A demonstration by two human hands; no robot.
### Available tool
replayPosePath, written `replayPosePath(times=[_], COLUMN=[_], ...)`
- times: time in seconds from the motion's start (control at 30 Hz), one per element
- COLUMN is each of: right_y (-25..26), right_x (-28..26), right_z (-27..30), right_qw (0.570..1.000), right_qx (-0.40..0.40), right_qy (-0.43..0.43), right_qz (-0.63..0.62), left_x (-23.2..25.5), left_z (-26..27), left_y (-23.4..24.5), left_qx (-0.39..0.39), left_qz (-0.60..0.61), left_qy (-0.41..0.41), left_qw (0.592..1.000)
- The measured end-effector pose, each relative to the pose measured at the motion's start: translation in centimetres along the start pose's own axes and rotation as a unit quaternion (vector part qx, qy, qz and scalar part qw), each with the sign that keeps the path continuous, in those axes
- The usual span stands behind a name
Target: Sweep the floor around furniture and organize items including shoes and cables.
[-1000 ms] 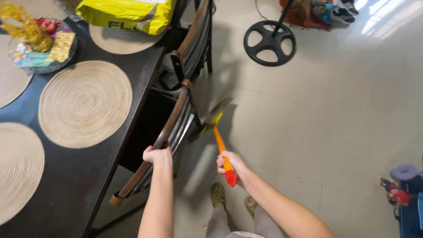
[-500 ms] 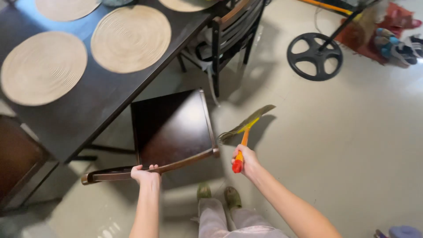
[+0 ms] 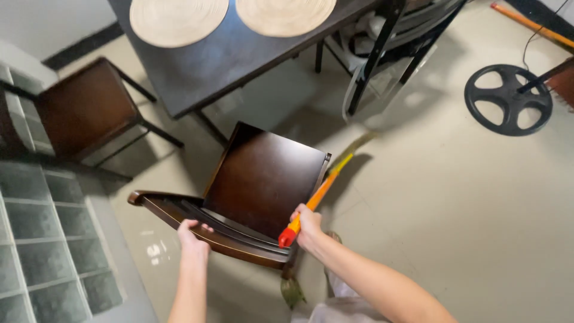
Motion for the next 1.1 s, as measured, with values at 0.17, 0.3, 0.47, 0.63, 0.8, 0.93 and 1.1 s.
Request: replayPosePath(times=[0.17,0.3,0.47,0.63,0.8,0.93,1.1], right_y=[-3.0,-5.0,-6.4,-7.5,-7.7,-7.9,-10.2], right_x=[7.3,11.5,14.1,13.0,6.0,-2.3,-10.3], right_z=[4.1,5.8,9.3,7.4,-0.3,-6.8,-14.5], right_qw=[1.0,1.0,0.997,0.99,0.976,0.975,0.959], right_qx=[-0.012,-0.002,-0.014,-0.039,-0.121,-0.158,-0.24], right_qy=[0.003,-0.005,0.004,0.061,0.122,0.114,0.094], right_qz=[0.011,0.031,0.072,0.118,0.134,0.106,0.118], left_x=[8.7,15.0,20.7,23.1,4.9,-13.7,-21.0], left_z=[-1.2,-3.3,-2.1,6.3,16.8,16.8,14.5], left_y=[9.1,16.7,23.5,16.6,-5.7,-11.3,-20.0], left_qx=[0.025,0.014,0.028,0.233,-0.26,-0.336,-0.307], left_qz=[-0.022,-0.036,-0.007,-0.455,-0.512,-0.462,-0.402], left_qy=[0.012,-0.018,-0.085,-0.503,-0.304,0.05,-0.008], left_qw=[0.999,0.999,0.996,0.696,0.76,0.82,0.863])
Point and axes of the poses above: each hand's wrist, its own z-axis away from the middle knuckle, its own y-axis out of the back of the hand, x = y × z, the point moved 6 cm from there along -z, towards the middle knuckle, and after that the axes turned 14 degrees about z, right-handed, at the moved point
